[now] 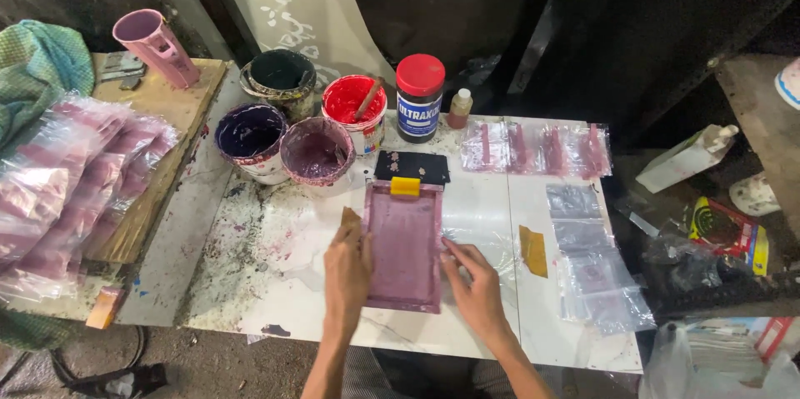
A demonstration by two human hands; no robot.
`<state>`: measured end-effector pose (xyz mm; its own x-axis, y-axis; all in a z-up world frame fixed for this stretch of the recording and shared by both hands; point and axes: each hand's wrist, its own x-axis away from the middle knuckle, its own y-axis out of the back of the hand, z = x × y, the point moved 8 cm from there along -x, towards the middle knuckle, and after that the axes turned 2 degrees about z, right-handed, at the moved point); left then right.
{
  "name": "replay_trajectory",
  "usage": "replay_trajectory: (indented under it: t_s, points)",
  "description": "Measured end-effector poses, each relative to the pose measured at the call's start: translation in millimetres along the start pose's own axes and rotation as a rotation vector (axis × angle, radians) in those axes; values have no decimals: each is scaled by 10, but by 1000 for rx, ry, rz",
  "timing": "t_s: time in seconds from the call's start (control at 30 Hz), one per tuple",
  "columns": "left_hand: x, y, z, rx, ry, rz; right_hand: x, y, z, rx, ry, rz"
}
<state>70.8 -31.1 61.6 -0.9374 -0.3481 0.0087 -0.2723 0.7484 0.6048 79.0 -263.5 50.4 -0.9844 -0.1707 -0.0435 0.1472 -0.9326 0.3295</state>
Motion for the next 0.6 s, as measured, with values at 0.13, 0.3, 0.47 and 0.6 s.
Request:
replay_trajectory:
  t_s: [0.13, 0.3, 0.47, 0.6]
  points:
    - [163, -308, -116, -32, 10, 20, -6, 262, -174, 150, -21, -62]
    - [274, -636, -230, 13, -114, 18, 34, 632, -132, 264, -40, -166]
    - [290, -811, -241, -34, -160, 29, 71, 704, -260, 404, -93, -166]
    - [254, -684, -308, 63, -159, 136, 120, 689, -378, 456, -100, -191]
